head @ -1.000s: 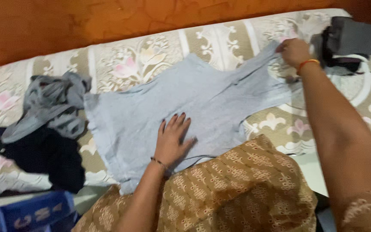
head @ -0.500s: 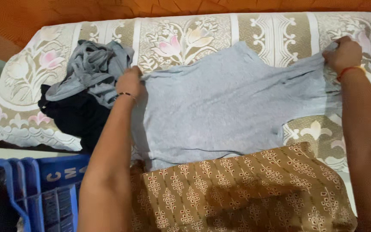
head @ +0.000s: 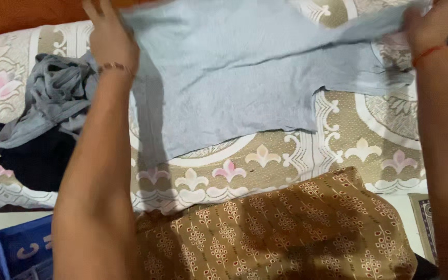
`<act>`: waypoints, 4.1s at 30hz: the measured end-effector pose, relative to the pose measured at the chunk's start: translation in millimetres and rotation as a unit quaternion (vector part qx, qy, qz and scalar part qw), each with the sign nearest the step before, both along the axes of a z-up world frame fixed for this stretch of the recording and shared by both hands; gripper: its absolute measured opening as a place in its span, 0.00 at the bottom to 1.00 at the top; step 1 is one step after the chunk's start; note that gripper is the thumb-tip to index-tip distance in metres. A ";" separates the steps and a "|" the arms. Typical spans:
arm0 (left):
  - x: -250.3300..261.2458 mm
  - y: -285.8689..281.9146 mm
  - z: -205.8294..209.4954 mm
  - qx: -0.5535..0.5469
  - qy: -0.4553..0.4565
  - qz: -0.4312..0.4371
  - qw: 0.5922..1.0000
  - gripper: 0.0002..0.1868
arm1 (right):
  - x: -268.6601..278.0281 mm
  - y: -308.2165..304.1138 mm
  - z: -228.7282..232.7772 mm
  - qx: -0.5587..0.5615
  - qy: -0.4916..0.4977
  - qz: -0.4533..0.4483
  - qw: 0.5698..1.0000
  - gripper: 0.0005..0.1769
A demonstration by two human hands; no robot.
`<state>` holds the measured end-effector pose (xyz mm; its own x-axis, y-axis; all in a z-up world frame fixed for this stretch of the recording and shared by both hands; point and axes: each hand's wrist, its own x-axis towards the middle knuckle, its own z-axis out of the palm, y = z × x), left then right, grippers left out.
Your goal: The person folds a light gray sleeveless top on a patterned bedspread. They smooth the fabric, fold the sides inward, then fold the garment in half and place it aside. The person repeats the process with a second gray top.
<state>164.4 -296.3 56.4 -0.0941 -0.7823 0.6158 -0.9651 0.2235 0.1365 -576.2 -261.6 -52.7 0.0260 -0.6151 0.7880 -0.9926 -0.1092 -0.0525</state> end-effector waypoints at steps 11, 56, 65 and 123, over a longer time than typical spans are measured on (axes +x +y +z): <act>7.4 251.2 -6.7 0.195 -0.198 -0.235 0.932 0.26 | 161.6 207.2 76.5 0.267 -0.003 0.120 0.956 0.19; -28.2 60.2 -92.4 0.260 0.017 0.008 0.965 0.34 | 57.9 170.8 -5.4 0.269 -0.196 -0.059 0.941 0.21; -24.6 51.1 -48.9 0.377 0.035 0.055 0.924 0.40 | 35.0 183.3 34.3 0.302 -0.573 -0.061 0.760 0.17; -48.0 42.5 -82.8 0.232 0.089 0.132 0.959 0.40 | 317.4 -48.0 -2.4 0.204 -0.161 -0.092 0.961 0.18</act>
<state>116.4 -253.8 -26.4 0.2199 -0.9583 0.1823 -0.9319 -0.1511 0.3297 -258.8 -309.6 -55.2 -0.3178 -0.8450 0.4300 -0.9185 0.1618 -0.3609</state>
